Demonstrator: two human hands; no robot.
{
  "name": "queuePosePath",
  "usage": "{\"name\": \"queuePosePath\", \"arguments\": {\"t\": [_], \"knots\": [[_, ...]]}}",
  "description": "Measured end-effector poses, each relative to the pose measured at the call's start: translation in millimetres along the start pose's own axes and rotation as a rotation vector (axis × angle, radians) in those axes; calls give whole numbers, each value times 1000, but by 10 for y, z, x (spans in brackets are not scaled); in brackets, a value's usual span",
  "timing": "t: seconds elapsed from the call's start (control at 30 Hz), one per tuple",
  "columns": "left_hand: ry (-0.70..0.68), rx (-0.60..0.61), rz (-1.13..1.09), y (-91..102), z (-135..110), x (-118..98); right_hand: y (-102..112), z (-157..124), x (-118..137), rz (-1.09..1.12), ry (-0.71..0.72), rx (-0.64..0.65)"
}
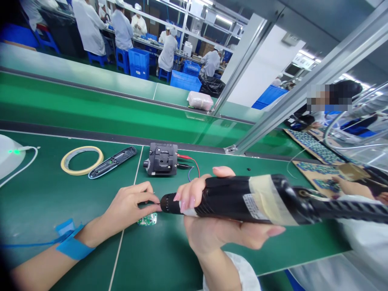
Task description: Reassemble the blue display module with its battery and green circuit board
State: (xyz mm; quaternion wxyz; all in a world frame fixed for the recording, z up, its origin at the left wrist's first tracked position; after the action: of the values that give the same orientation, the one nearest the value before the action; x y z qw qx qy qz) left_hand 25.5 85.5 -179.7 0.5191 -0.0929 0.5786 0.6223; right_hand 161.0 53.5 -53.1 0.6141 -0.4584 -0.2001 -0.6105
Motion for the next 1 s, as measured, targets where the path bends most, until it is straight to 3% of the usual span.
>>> {"name": "queuePosePath", "arguments": {"t": [0.43, 0.6, 0.73, 0.87, 1.0], "knots": [[-83, -39, 22, 16, -25, -51, 15, 3, -8, -10, -16, -10], [-147, -74, 23, 33, -43, -115, -40, 11, -13, 6, -27, 92], [-138, -75, -34, 22, -46, -130, -16, 10, -15, -7, -25, 27], [-53, 37, -111, 29, -33, -104, -7, 0, -46, -19, -75, -14], [39, 258, 33, 42, -63, -48, -22, 2, -39, -36, -167, -18]]}}
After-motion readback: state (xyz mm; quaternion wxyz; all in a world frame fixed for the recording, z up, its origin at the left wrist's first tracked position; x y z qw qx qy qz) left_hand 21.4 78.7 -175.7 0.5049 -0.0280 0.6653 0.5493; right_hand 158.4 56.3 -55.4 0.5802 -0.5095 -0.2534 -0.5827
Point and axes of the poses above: each hand's wrist, its own z-axis towards the middle knuckle, its own y-axis out of the back of the hand, x = y × z, the point moved 7 cm from there along z, towards the middle knuckle, and after that the axes turned 3 degrees about y, right-handed, at the moved point
